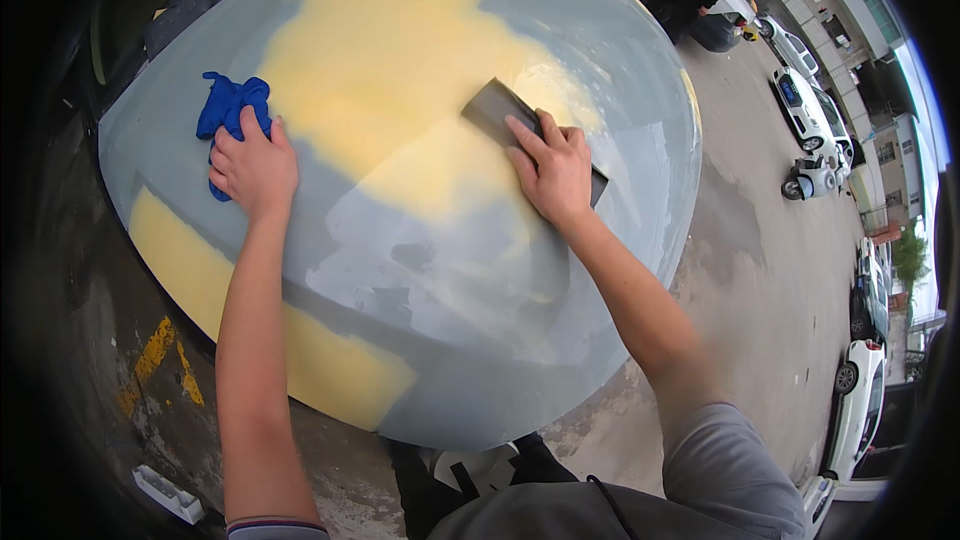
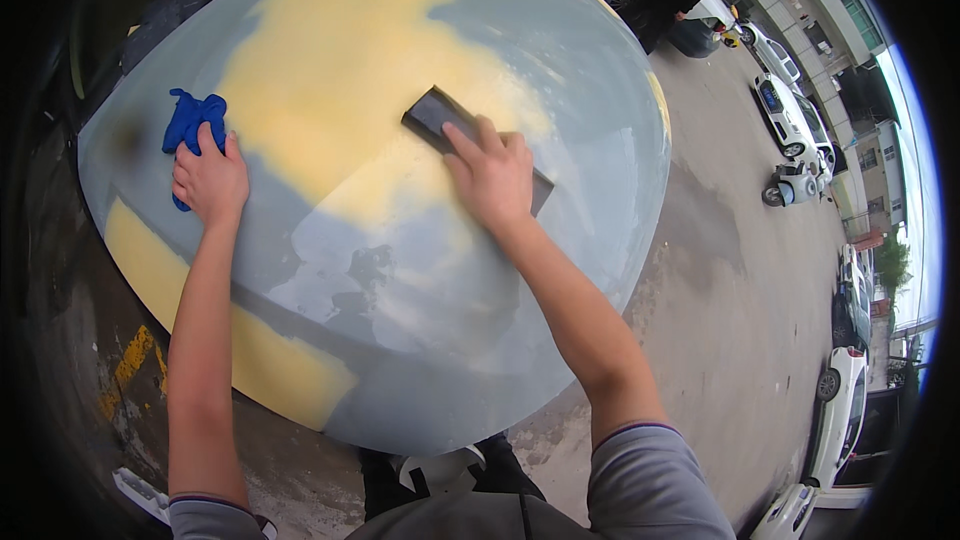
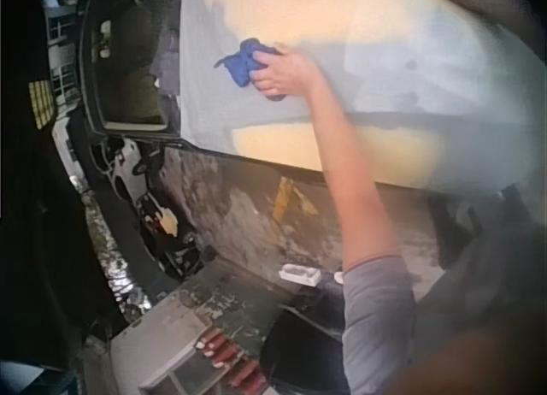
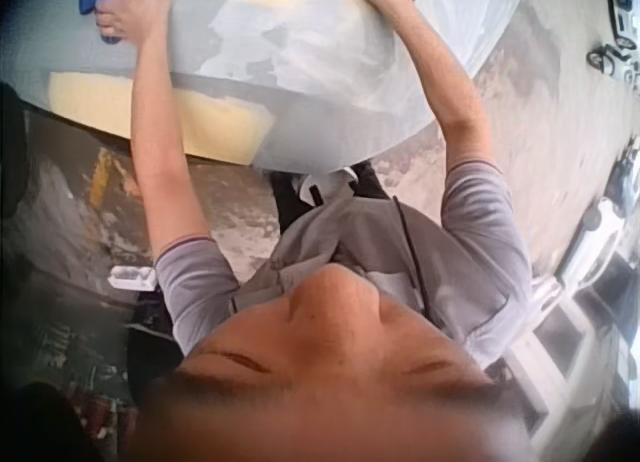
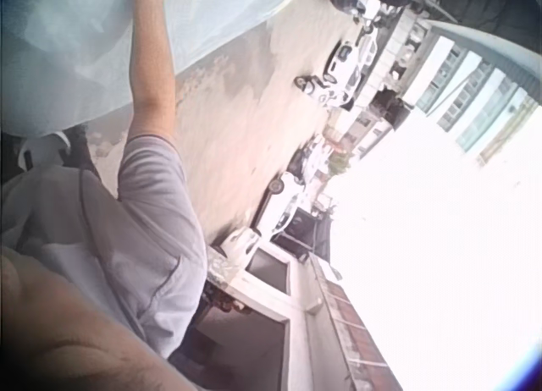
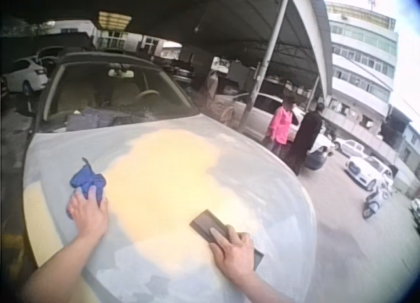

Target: The person sands a car hood with a sanding block and wipes the surface with a blue cloth. The person repeatedly dips the sanding block into a bucket of water and continues sanding and wiping the hood.

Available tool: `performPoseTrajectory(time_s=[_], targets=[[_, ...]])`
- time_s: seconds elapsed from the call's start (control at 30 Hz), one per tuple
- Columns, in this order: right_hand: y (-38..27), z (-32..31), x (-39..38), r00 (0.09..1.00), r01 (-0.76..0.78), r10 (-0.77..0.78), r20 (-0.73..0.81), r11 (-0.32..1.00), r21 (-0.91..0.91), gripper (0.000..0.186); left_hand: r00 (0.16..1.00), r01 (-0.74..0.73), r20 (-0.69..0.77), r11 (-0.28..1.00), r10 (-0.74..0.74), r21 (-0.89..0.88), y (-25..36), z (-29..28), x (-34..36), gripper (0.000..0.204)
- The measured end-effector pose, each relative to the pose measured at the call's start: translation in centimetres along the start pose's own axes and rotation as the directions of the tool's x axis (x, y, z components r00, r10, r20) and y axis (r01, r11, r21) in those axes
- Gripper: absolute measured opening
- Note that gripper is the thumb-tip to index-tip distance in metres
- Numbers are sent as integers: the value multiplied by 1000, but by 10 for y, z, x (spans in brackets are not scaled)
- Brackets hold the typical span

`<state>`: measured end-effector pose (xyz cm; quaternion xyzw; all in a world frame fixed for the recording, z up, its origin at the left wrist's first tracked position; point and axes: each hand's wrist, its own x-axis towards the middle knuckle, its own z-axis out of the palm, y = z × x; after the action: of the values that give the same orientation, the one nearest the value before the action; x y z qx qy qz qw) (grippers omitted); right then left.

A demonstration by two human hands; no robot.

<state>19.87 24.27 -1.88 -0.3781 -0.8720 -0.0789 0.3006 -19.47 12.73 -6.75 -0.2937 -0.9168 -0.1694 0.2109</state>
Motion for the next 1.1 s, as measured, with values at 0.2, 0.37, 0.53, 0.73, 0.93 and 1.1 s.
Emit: performPoseTrajectory(time_s=[0.2, 0.37, 0.53, 0.73, 0.93, 1.1], targets=[[-12, -25, -46, 981, 159, -168, 95, 982, 97, 52, 1000, 18, -8, 997, -17, 79, -25, -10, 5, 58], [123, 22, 115, 969, -222, 238, 66, 956, -194, 45, 1000, -2, 6, 999, 3, -44, 35, -5, -4, 56], [6, -11, -26, 992, -33, 22, 127, 996, 81, 48, 1000, 15, 11, 998, -16, 56, -20, -16, 5, 55], [54, -28, 2, 991, 48, -56, 118, 996, 70, 49, 1000, 5, -27, 998, -4, 59, -14, -6, 10, 56], [115, -3, 41, 998, -68, 68, -18, 998, 7, 41, 999, -41, 17, 998, 40, 55, 11, -4, -4, 55], [24, -61, -83, 983, 112, -128, 130, 986, 124, 53, 999, -2, -47, 996, 6, 89, -27, -5, 7, 55]])
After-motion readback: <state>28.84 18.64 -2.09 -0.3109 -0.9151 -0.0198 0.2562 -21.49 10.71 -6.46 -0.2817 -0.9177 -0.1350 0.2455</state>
